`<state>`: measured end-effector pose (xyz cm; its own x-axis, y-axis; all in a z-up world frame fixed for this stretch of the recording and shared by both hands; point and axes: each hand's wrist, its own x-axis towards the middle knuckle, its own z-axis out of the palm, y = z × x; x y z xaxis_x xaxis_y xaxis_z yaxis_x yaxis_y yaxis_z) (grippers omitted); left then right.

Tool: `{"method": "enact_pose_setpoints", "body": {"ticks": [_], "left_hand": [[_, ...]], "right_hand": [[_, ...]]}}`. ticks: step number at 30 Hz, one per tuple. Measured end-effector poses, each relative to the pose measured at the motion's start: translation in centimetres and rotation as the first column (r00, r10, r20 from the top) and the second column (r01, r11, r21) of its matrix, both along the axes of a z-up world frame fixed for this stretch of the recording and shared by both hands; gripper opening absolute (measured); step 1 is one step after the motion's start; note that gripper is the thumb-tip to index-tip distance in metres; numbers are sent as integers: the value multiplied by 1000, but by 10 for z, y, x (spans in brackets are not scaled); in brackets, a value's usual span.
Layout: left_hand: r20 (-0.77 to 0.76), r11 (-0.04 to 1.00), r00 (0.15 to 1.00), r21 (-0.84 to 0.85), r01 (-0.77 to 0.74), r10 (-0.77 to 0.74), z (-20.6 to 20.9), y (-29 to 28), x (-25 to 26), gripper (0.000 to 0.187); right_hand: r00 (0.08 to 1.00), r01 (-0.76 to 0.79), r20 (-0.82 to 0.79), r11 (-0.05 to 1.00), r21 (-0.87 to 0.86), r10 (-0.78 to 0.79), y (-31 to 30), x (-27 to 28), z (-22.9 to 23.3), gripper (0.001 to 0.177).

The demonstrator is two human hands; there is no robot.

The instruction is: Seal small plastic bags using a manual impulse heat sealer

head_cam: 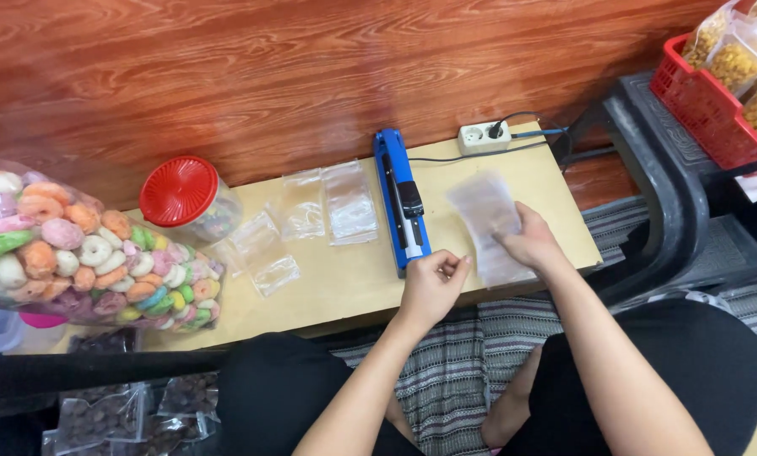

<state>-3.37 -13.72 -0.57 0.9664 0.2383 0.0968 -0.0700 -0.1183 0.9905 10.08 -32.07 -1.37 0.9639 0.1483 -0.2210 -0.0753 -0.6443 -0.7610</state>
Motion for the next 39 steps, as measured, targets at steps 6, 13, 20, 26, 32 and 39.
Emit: {"method": "enact_pose_setpoints", "body": {"ticks": [6, 13, 20, 26, 32, 39], "left_hand": [[-83, 971, 982, -158, -181, 170, -7, -16, 6, 43], [-188, 413, 877, -910, 13, -442, 3, -42, 23, 55], [-65, 572, 973, -817, 77, -223, -1, -60, 40, 63], [85, 789, 996, -610, 68, -19, -3, -61, 37, 94], [103, 796, 991, -591, 134, -91, -20, -66, 36, 84], [10, 445, 890, -863, 238, -456, -32, -51, 25, 44]], "right_hand": [[885, 332, -457, 813, 478, -92, -3, -58, 69, 58], [827, 284, -549, 754, 592, 120, -10, -90, 38, 99], [934, 333, -303, 769, 546, -189, -14, -105, 18, 91], [710, 666, -685, 472, 578, -162, 14, -119, 49, 81], [752, 625, -647, 446, 640, -125, 16, -119, 61, 83], [889, -111, 458, 969, 221, -3, -15, -94, 101, 99]]}}
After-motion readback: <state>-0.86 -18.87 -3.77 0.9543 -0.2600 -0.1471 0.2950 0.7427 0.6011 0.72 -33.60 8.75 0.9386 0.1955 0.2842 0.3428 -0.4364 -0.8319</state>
